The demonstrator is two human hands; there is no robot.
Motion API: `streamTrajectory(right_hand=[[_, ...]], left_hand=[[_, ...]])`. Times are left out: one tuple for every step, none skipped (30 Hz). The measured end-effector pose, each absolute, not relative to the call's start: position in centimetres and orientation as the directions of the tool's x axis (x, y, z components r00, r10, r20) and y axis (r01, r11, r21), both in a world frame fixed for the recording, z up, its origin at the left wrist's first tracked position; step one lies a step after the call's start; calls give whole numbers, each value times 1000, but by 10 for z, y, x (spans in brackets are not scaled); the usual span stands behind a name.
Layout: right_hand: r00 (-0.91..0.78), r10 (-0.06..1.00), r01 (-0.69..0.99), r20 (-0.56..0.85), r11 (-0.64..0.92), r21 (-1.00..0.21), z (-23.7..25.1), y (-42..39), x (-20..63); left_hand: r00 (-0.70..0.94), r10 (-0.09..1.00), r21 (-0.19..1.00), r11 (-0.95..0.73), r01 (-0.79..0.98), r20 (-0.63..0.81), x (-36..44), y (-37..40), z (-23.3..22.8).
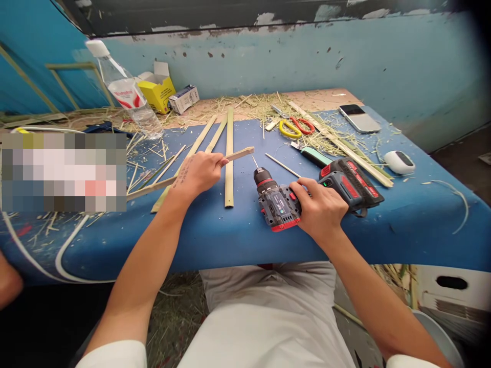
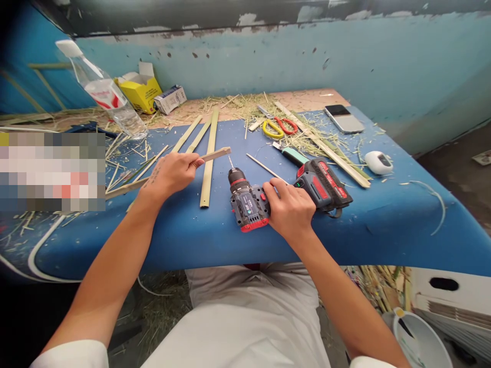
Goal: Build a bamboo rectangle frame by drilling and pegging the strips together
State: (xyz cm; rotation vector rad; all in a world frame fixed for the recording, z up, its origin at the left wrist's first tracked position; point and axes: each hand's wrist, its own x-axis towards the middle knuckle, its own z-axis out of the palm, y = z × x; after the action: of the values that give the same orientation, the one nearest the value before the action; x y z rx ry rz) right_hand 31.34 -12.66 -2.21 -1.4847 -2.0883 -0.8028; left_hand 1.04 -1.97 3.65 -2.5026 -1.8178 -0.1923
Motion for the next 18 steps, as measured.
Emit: streamTrajectory(right_hand=[[-320,680,947,660,253,199,-22,-127,313],[-322,676,946,663,256,198,-22,-127,313],[-320,674,947,666,257,195,-22,-127,313],[-315,674,948,668,255,191,-22,-127,313],[-308,676,950,669,250,185,-22,-127,313],[-301,677,953,672,244,182,-23,-128,314],[-296,674,955,677,237,181,-23,-128,314],[-292,669,956,683,231,183,-23,-129,314],[-293,663,956,689,228,188,-23,-129,313],[-297,657,954,693,227,194,-23,-129,313],[-305,650,952,696,231,201,-23,-129,313],[-313,646,949,697,237,206,-23,-129,313],[-320,645,947,694,243,210,-23,-128,313],[-325,648,945,688,249,212,-23,-127,313],[-329,655,944,680,255,211,-23,-126,313],[-330,665,943,670,259,208,-23,-125,313],[-331,676,943,659,263,204,-22,-123,313],[-333,687,942,646,270,198,-21,-122,314]], left_hand=[[298,946,36,-305,952,128,10,-20,37],[298,946,33,-304,952,131,9,-20,37],[301,944,30,-307,951,135,10,-20,38],[306,942,26,-313,950,138,10,-20,38],[311,940,24,-318,948,141,12,-21,39],[312,939,25,-318,948,142,13,-22,39],[309,940,27,-316,948,142,15,-23,39],[302,942,30,-310,950,143,16,-24,39],[296,944,34,-304,952,144,17,-24,39],[296,944,38,-304,952,145,18,-25,38],[302,942,41,-310,950,146,19,-25,37],[313,939,43,-322,946,144,19,-25,36],[329,934,46,-338,940,136,20,-25,35],[345,931,52,-354,934,122,19,-25,34],[360,927,61,-367,928,103,19,-25,33],[370,926,69,-375,924,81,19,-24,32],[372,926,76,-376,924,57,19,-23,31],[371,928,78,-372,925,32,19,-23,30]])
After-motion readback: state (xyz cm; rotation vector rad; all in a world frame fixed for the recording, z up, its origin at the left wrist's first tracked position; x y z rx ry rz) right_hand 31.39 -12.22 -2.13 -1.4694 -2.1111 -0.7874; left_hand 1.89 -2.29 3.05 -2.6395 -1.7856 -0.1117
